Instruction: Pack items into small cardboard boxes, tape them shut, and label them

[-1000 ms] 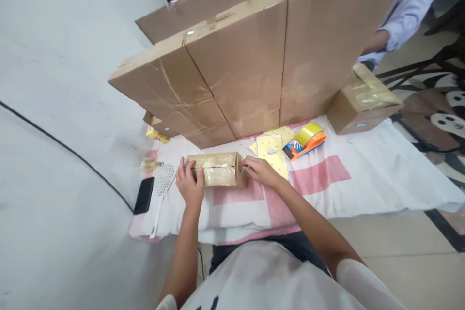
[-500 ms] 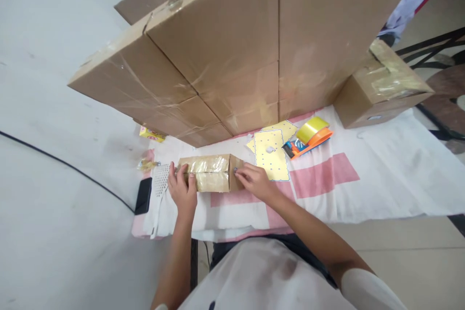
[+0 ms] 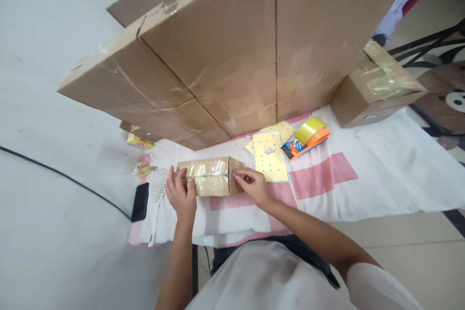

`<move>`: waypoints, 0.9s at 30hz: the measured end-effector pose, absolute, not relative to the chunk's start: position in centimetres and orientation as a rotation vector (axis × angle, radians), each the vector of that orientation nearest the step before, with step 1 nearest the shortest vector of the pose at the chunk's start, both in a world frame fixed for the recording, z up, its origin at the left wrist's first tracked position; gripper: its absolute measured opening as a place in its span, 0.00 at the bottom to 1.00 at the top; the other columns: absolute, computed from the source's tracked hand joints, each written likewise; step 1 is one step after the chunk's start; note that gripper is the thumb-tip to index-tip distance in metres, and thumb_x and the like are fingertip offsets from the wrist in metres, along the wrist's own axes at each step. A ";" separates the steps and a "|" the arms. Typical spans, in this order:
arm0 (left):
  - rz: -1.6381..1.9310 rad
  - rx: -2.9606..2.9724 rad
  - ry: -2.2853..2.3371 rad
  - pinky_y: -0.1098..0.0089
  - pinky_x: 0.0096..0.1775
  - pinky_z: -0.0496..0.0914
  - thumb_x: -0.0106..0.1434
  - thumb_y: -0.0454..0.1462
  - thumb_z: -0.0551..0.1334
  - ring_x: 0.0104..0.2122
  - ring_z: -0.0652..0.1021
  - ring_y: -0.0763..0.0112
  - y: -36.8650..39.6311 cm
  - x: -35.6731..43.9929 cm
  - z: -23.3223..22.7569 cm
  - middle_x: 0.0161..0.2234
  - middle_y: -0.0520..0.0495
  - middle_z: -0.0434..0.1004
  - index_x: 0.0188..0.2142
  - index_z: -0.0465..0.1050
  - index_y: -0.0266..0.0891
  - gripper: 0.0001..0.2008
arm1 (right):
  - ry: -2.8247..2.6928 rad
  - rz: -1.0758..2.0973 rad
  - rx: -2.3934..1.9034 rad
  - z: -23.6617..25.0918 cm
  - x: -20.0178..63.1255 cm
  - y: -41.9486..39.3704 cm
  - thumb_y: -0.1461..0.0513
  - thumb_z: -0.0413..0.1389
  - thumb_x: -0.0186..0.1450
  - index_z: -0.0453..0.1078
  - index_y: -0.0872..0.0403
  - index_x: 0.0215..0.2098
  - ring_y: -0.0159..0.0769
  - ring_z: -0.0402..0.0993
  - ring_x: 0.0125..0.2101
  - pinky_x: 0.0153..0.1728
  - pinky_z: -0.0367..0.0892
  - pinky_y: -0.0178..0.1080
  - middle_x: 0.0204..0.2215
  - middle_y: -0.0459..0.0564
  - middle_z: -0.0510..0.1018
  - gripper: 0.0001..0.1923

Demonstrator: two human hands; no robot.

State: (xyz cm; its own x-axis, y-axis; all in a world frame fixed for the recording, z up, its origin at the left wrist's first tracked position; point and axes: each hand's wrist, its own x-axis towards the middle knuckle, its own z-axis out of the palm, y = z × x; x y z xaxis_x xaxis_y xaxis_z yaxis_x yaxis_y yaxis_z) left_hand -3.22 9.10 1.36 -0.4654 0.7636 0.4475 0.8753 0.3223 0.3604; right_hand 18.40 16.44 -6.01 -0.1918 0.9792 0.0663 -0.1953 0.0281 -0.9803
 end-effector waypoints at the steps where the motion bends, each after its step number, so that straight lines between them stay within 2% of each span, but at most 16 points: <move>1: -0.849 -1.503 -2.387 0.48 0.66 0.57 0.71 0.45 0.54 0.66 0.65 0.47 9.1 -3.2 1.3 0.68 0.33 0.62 0.56 0.73 0.38 0.20 | -1.215 1.426 -0.937 -6.0 18.4 16.6 0.57 0.64 0.62 0.81 0.53 0.42 0.29 0.63 0.22 0.24 0.63 0.35 0.24 0.44 0.73 0.12; 4: -0.863 -1.508 -2.386 0.47 0.66 0.56 0.71 0.44 0.54 0.66 0.65 0.47 9.1 -3.2 1.3 0.67 0.33 0.63 0.56 0.72 0.38 0.20 | -1.224 1.513 -0.924 -5.9 18.6 17.1 0.57 0.64 0.60 0.78 0.52 0.50 0.28 0.62 0.22 0.24 0.62 0.34 0.26 0.43 0.72 0.20; 7: -0.862 -1.508 -2.389 0.48 0.66 0.57 0.71 0.44 0.54 0.65 0.65 0.48 9.0 -3.2 1.4 0.67 0.33 0.64 0.56 0.72 0.38 0.20 | -1.251 1.551 -0.882 -5.8 18.7 17.6 0.56 0.62 0.62 0.79 0.52 0.40 0.31 0.68 0.26 0.28 0.65 0.36 0.28 0.46 0.76 0.11; 9: -0.854 -1.510 -2.389 0.49 0.65 0.58 0.71 0.44 0.54 0.65 0.66 0.48 9.0 -3.2 1.4 0.66 0.33 0.65 0.56 0.72 0.38 0.20 | -1.252 1.573 -0.870 -5.9 18.8 17.9 0.55 0.61 0.63 0.78 0.52 0.34 0.34 0.72 0.29 0.31 0.68 0.37 0.29 0.48 0.78 0.09; 12: -0.845 -1.517 -2.374 0.50 0.64 0.59 0.71 0.45 0.53 0.64 0.67 0.49 9.0 -3.3 1.3 0.65 0.34 0.67 0.56 0.73 0.38 0.21 | -1.275 1.585 -0.875 -6.1 19.3 18.4 0.55 0.60 0.64 0.77 0.52 0.34 0.36 0.74 0.30 0.33 0.69 0.38 0.29 0.49 0.80 0.09; 17: -0.846 -1.522 -2.354 0.51 0.64 0.60 0.71 0.44 0.53 0.63 0.68 0.50 8.9 -3.4 1.2 0.64 0.34 0.68 0.56 0.73 0.38 0.20 | -1.478 1.538 -0.877 -6.5 20.1 19.2 0.57 0.57 0.66 0.74 0.53 0.32 0.34 0.73 0.27 0.31 0.66 0.36 0.25 0.46 0.78 0.08; 21: -0.852 -1.531 -2.345 0.52 0.64 0.60 0.71 0.44 0.53 0.62 0.69 0.51 8.8 -3.3 1.2 0.63 0.35 0.70 0.56 0.73 0.38 0.20 | -1.652 1.476 -0.864 -6.7 20.3 19.3 0.61 0.57 0.66 0.73 0.53 0.31 0.33 0.72 0.27 0.31 0.65 0.36 0.26 0.46 0.78 0.06; 27: -0.839 -1.542 -2.349 0.53 0.63 0.61 0.72 0.44 0.53 0.60 0.70 0.53 8.7 -3.2 1.3 0.61 0.37 0.73 0.57 0.73 0.40 0.20 | -1.667 1.460 -0.821 -6.9 20.3 19.2 0.60 0.57 0.66 0.72 0.53 0.31 0.32 0.69 0.26 0.31 0.64 0.35 0.26 0.45 0.77 0.06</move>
